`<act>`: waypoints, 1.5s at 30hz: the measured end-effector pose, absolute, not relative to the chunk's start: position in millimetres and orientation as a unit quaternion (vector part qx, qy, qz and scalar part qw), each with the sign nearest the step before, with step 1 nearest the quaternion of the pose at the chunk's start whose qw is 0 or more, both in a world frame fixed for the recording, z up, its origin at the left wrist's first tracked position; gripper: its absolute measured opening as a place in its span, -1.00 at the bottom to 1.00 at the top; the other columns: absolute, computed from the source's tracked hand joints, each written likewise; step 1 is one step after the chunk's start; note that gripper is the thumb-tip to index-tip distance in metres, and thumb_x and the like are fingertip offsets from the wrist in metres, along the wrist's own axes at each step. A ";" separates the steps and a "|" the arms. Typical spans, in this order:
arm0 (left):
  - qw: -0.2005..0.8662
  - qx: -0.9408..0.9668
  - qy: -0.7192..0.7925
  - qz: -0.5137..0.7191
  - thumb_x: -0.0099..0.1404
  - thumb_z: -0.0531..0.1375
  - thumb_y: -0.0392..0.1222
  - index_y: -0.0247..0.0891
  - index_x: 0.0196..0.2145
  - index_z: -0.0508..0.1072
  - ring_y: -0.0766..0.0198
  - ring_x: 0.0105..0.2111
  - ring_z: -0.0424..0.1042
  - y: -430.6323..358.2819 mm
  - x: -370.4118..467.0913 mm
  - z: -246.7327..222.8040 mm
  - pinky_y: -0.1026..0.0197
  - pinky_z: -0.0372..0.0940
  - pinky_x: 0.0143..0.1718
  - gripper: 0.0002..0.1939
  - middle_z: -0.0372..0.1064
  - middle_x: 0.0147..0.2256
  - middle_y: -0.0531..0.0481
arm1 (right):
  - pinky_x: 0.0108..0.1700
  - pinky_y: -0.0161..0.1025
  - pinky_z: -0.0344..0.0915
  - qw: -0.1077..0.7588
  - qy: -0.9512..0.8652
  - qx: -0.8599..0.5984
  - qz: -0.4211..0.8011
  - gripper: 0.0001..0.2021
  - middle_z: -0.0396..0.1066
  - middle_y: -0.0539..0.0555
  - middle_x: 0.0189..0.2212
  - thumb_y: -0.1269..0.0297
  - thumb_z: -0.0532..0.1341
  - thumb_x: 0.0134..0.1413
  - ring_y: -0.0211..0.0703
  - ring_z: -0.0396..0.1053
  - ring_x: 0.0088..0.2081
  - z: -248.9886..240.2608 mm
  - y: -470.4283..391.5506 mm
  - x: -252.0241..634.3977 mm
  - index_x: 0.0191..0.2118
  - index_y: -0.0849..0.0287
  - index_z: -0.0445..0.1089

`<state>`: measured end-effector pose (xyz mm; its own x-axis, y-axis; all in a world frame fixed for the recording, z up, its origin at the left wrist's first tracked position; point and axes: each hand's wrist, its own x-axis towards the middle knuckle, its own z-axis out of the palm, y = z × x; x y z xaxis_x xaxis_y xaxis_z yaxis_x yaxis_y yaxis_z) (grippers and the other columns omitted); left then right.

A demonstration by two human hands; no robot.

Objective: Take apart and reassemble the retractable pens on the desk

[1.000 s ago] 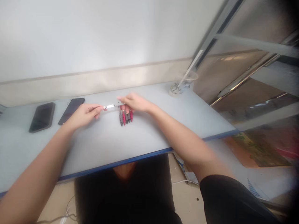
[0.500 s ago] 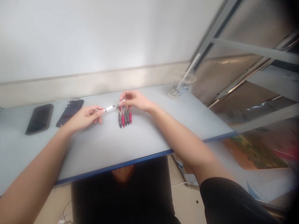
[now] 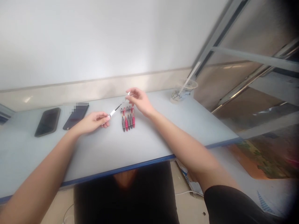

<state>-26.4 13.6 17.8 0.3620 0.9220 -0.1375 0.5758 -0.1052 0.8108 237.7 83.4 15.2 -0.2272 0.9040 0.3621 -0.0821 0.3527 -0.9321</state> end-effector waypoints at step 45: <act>0.308 0.676 0.579 0.337 0.28 0.27 0.27 -0.21 -0.16 0.67 0.18 -0.40 0.42 9.5 -16.3 13.0 0.14 0.33 -0.24 -0.51 0.47 -0.47 -0.01 | -0.40 -0.30 0.20 0.284 -0.779 -0.386 0.405 -0.38 0.25 -0.05 -0.70 -0.20 0.10 0.37 -0.33 0.17 -0.61 22.9 71.3 244.3 -0.60 0.16 0.24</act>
<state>-16.3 9.5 13.0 0.1035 0.9898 0.0981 0.5742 -0.1400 0.8066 244.3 71.3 22.9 -0.5410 0.8308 0.1311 0.3706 0.3754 -0.8495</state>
